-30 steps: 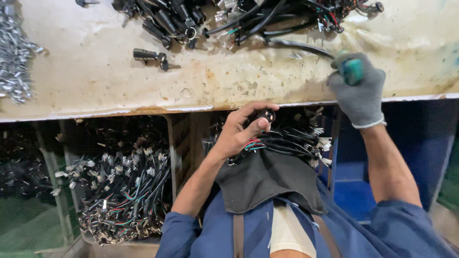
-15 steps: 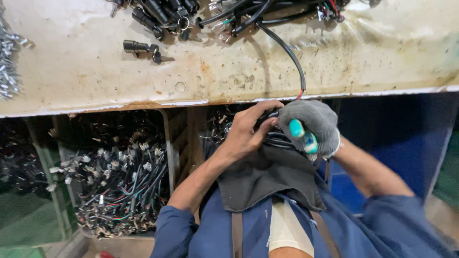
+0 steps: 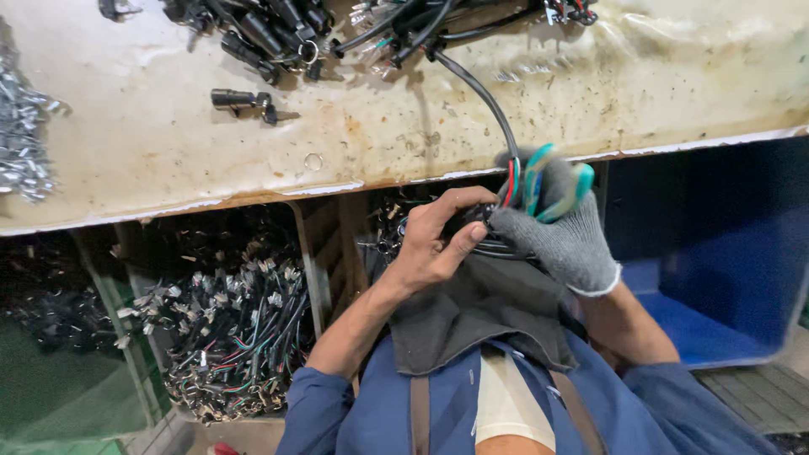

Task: The person picks black wire leads from a workbench pile, uses pliers to attach metal terminals to the stripped wire ends, and places the finished leads into bins below the bench. They sort through piles of black connectors and silver terminals on the bench while working through the leads one at a time.

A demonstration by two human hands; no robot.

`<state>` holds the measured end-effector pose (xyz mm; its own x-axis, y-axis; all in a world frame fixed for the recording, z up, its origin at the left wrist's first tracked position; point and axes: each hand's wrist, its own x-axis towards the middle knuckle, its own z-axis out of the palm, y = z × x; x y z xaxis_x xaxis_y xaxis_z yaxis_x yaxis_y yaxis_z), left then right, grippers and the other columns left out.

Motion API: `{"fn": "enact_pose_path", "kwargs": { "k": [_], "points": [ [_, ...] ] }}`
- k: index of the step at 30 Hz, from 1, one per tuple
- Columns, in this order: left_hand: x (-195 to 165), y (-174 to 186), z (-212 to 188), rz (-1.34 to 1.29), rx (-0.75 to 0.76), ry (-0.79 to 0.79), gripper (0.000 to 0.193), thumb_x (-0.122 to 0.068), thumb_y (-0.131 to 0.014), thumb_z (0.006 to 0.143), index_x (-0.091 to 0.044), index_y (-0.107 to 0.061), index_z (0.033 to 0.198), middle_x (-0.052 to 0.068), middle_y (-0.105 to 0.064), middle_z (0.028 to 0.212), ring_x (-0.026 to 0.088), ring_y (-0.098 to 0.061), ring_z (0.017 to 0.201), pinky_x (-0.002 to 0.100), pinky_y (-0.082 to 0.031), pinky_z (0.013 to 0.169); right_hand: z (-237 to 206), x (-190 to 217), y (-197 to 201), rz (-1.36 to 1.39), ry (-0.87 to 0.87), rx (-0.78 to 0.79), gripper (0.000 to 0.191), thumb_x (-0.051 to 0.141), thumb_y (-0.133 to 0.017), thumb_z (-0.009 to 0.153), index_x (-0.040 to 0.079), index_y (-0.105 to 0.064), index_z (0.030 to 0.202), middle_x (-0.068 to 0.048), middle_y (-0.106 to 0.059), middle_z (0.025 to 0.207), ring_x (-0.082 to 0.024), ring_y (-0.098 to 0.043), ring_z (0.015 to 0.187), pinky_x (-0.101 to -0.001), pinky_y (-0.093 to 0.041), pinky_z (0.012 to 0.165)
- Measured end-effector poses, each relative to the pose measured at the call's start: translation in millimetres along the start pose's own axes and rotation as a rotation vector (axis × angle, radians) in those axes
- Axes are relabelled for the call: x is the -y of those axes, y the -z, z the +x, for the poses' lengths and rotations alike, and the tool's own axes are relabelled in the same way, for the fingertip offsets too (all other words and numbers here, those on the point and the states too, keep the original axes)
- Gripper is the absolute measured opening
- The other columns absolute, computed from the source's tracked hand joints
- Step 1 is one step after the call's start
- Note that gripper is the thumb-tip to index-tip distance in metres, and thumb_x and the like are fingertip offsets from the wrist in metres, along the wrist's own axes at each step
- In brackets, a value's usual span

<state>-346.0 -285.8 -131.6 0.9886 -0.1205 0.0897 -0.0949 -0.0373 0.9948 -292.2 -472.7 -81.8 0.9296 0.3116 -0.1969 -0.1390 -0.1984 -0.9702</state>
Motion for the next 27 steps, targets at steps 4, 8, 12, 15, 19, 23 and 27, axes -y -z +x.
{"fn": "enact_pose_path", "kwargs": {
  "k": [4, 8, 12, 15, 19, 23, 27],
  "points": [
    [-2.2, 0.9, -2.6, 0.066, -0.043, -0.034, 0.03, -0.018, -0.066, 0.104, -0.006, -0.06, 0.13, 0.011, -0.071, 0.104, 0.022, -0.071, 0.085, 0.029, -0.055, 0.08, 1.6, 3.6, 4.9, -0.292, 0.144, 0.096, 0.022, 0.006, -0.079, 0.091, 0.007, -0.067, 0.109, -0.004, -0.071, 0.1, -0.008, -0.067, 0.091, -0.0274, -0.055, 0.081],
    [-4.8, 2.4, -2.7, 0.175, -0.028, -0.165, 0.033, -0.014, -0.067, 0.103, -0.004, -0.056, 0.133, 0.017, -0.069, 0.115, 0.032, -0.072, 0.1, 0.034, -0.057, 0.085, -1.6, 9.9, 5.7, -0.226, 0.041, 0.187, 0.021, 0.007, -0.081, 0.086, 0.008, -0.069, 0.103, -0.01, -0.068, 0.092, -0.017, -0.066, 0.082, -0.0315, -0.055, 0.073],
    [-7.6, 3.6, -1.0, 0.135, -0.071, -0.08, 0.031, -0.008, -0.066, 0.102, -0.004, -0.059, 0.132, 0.015, -0.071, 0.109, 0.028, -0.074, 0.095, 0.034, -0.058, 0.084, -0.2, 14.0, 6.3, -0.443, 0.229, 0.164, 0.029, 0.013, -0.084, 0.082, 0.007, -0.067, 0.105, -0.008, -0.07, 0.087, -0.021, -0.071, 0.076, -0.0333, -0.055, 0.067],
    [-7.8, 3.2, -1.4, 0.117, -0.074, -0.041, 0.03, -0.007, -0.068, 0.099, -0.005, -0.061, 0.128, 0.012, -0.072, 0.101, 0.023, -0.073, 0.086, 0.031, -0.057, 0.079, 6.9, 13.2, 7.4, -0.522, 0.337, 0.22, 0.028, 0.015, -0.084, 0.083, 0.007, -0.069, 0.105, -0.011, -0.068, 0.086, -0.025, -0.07, 0.077, -0.0354, -0.053, 0.067],
    [-2.3, 1.6, -2.4, 0.082, -0.143, -0.06, 0.03, -0.008, -0.07, 0.096, -0.005, -0.061, 0.125, 0.011, -0.072, 0.1, 0.018, -0.072, 0.081, 0.028, -0.056, 0.075, 13.0, 7.6, 0.6, -0.394, 0.191, 0.229, 0.026, 0.018, -0.085, 0.082, 0.008, -0.07, 0.102, -0.009, -0.07, 0.086, -0.021, -0.071, 0.074, -0.034, -0.054, 0.066],
    [5.9, 3.1, -0.7, 0.098, -0.174, 0.011, 0.03, -0.008, -0.071, 0.094, -0.005, -0.064, 0.123, 0.009, -0.073, 0.095, 0.017, -0.071, 0.077, 0.028, -0.056, 0.074, 7.8, 2.3, -7.9, -0.334, 0.193, 0.131, 0.021, 0.017, -0.078, 0.092, 0.008, -0.07, 0.11, -0.008, -0.072, 0.091, -0.022, -0.074, 0.077, -0.0329, -0.055, 0.07],
    [6.0, 7.7, -0.2, 0.099, -0.087, 0.011, 0.032, -0.01, -0.069, 0.1, -0.004, -0.06, 0.13, 0.013, -0.073, 0.11, 0.024, -0.075, 0.089, 0.031, -0.058, 0.082, 4.4, 0.0, -5.5, -0.521, 0.396, 0.088, 0.021, 0.012, -0.078, 0.09, 0.007, -0.071, 0.11, -0.013, -0.07, 0.094, -0.027, -0.072, 0.08, -0.035, -0.055, 0.071]
  ]
}}
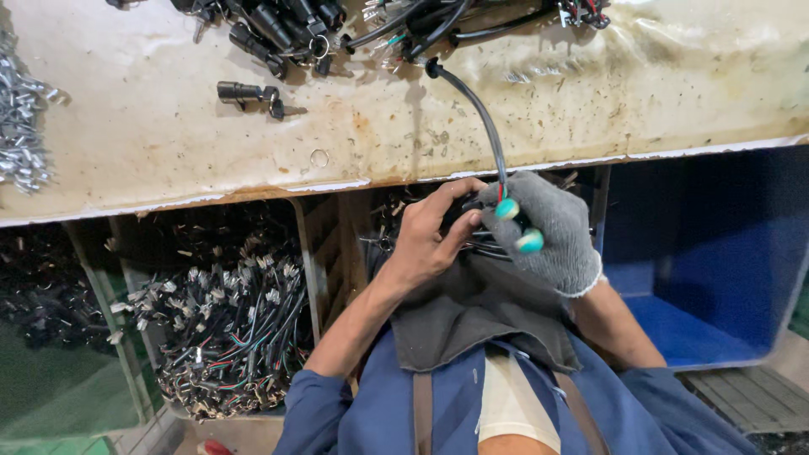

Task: The person picks black wire leads from a workbench pile, uses pliers to attach metal terminals to the stripped wire ends, and places the finished leads into bins below the bench. They sort through piles of black connectors and silver terminals on the bench while working through the leads one at a time.

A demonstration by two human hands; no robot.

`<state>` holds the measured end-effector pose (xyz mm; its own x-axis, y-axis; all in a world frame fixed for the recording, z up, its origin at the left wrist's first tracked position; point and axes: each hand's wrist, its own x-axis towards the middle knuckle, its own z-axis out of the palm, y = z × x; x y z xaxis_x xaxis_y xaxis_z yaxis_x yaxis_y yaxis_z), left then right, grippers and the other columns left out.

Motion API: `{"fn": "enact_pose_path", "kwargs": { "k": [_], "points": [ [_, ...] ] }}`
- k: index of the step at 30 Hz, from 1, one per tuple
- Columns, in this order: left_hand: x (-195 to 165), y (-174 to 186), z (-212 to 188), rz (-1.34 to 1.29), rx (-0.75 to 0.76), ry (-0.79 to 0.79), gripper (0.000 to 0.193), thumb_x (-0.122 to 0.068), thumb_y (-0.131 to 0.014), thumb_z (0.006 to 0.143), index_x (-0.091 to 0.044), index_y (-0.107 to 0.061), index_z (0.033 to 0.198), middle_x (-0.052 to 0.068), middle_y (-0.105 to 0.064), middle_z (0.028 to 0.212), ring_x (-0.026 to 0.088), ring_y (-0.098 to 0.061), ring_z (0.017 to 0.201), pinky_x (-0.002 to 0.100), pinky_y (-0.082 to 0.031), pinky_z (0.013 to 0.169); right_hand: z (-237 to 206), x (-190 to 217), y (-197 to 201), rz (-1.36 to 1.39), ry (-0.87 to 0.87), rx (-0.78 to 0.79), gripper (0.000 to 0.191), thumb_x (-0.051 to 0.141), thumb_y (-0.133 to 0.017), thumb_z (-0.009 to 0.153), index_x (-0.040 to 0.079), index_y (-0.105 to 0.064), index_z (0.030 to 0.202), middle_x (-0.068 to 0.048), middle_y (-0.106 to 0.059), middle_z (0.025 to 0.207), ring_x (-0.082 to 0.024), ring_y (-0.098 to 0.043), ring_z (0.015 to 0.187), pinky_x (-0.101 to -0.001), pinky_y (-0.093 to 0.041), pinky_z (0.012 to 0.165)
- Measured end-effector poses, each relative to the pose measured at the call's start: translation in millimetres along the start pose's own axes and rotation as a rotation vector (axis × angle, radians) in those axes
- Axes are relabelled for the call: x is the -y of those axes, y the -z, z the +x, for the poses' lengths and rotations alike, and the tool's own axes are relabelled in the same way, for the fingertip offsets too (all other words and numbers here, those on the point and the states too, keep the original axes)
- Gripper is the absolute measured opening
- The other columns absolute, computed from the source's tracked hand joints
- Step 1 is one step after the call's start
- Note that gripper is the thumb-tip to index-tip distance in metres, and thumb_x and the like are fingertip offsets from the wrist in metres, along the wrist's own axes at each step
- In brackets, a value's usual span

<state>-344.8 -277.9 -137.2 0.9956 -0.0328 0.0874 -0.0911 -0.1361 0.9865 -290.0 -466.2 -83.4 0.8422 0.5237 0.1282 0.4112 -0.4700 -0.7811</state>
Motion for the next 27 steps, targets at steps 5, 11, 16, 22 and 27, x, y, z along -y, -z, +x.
{"fn": "enact_pose_path", "kwargs": {
  "k": [5, 11, 16, 22, 27],
  "points": [
    [-9.7, 2.9, -0.9, 0.05, 0.051, -0.034, 0.034, -0.011, -0.067, 0.103, -0.003, -0.057, 0.135, 0.016, -0.071, 0.117, 0.033, -0.074, 0.104, 0.036, -0.057, 0.089, 5.1, -6.2, 2.3, -0.062, 0.142, 0.055, 0.021, 0.009, -0.077, 0.089, 0.003, -0.069, 0.107, -0.014, -0.069, 0.09, -0.031, -0.07, 0.079, -0.0376, -0.052, 0.069],
    [-9.7, 10.4, -2.7, -0.032, 0.044, -0.012, 0.033, -0.016, -0.068, 0.102, -0.003, -0.06, 0.132, 0.014, -0.071, 0.112, 0.028, -0.072, 0.097, 0.033, -0.057, 0.085, -0.2, -4.5, -1.0, 0.43, -0.284, -0.062, 0.011, 0.008, -0.072, 0.093, 0.006, -0.067, 0.103, -0.003, -0.067, 0.081, -0.015, -0.063, 0.065, -0.0286, -0.051, 0.062],
    [-3.3, 11.0, -9.4, -0.292, 0.095, 0.111, 0.037, -0.026, -0.068, 0.103, -0.002, -0.065, 0.13, 0.007, -0.072, 0.102, 0.014, -0.067, 0.086, 0.026, -0.053, 0.085, -5.7, -0.5, -9.1, 1.266, -0.229, -0.443, 0.01, 0.012, -0.068, 0.093, 0.009, -0.061, 0.099, 0.0, -0.055, 0.073, -0.013, -0.052, 0.058, -0.0281, -0.044, 0.056],
    [-7.0, 2.1, -13.2, -0.262, 0.056, 0.048, 0.036, -0.026, -0.069, 0.102, -0.003, -0.066, 0.13, 0.01, -0.076, 0.113, 0.014, -0.073, 0.099, 0.028, -0.055, 0.096, 13.3, 1.1, -21.7, 1.659, -0.145, -0.334, 0.012, 0.017, -0.063, 0.092, 0.012, -0.053, 0.094, 0.003, -0.042, 0.063, -0.01, -0.038, 0.049, -0.0276, -0.035, 0.049],
    [-14.3, -0.6, -8.7, -0.265, 0.148, 0.055, 0.072, -0.025, -0.076, 0.09, -0.002, -0.047, 0.151, 0.013, -0.072, 0.112, 0.017, -0.066, 0.093, 0.03, -0.053, 0.09, 18.4, -4.6, -5.4, 1.608, -0.266, -0.305, 0.012, 0.017, -0.06, 0.092, 0.012, -0.049, 0.093, 0.003, -0.037, 0.057, -0.008, -0.032, 0.043, -0.0277, -0.03, 0.043]
  ]
}}
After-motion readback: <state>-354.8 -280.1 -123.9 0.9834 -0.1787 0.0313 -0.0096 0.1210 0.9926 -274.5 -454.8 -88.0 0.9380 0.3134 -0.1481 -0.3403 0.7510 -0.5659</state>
